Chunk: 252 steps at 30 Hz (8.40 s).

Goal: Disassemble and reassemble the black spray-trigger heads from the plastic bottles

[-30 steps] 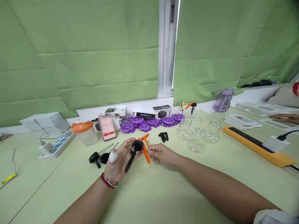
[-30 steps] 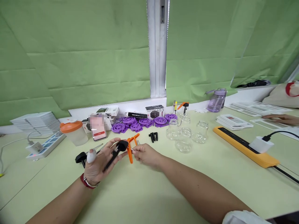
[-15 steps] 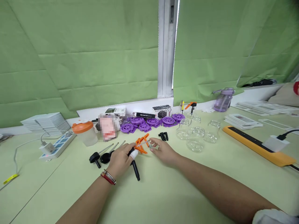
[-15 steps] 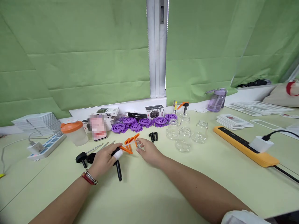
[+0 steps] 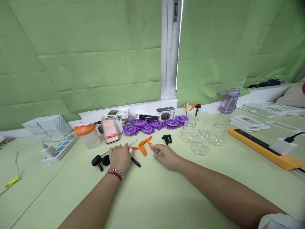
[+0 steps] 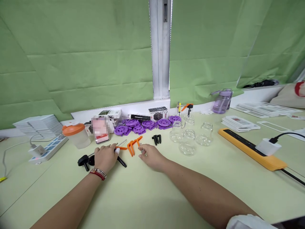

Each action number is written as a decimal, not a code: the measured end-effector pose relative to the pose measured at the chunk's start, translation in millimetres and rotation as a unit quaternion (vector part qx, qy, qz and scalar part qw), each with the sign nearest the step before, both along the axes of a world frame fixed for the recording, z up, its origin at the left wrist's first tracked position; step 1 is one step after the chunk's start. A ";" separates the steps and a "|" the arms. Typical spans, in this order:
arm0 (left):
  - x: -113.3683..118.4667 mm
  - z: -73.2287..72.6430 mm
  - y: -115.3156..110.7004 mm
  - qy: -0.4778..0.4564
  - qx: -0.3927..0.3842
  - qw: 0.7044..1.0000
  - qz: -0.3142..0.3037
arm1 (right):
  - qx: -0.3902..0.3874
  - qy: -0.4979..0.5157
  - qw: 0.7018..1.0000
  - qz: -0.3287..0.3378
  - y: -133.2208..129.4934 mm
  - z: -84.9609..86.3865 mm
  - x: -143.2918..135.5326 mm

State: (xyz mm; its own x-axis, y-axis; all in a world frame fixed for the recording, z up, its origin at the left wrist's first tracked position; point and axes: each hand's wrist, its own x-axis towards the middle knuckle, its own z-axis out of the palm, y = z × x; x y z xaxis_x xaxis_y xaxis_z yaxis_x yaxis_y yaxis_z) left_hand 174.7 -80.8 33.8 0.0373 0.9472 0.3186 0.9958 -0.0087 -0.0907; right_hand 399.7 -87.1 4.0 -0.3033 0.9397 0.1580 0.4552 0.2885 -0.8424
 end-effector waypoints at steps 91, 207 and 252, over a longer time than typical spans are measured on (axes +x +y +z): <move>-11.6 -3.0 -19.1 -0.031 0.142 0.908 -0.394 | -0.159 0.552 0.812 -0.102 27.8 22.6 27.5; -6.5 -12.2 -20.7 -0.214 0.222 0.911 -0.273 | 0.212 -0.313 0.925 0.049 23.7 -3.9 20.7; -7.6 -14.9 -19.1 -0.223 0.209 0.911 -0.277 | -0.022 -0.101 0.986 -0.128 93.5 25.8 -7.8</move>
State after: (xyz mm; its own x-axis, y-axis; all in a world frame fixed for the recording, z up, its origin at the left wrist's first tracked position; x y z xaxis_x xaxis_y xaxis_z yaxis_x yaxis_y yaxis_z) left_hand 167.2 -99.9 18.9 0.2512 0.6143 0.7480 0.7871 -0.5794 0.2114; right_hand 391.9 6.4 29.8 -0.0770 0.9941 0.0769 0.6675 0.1086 -0.7367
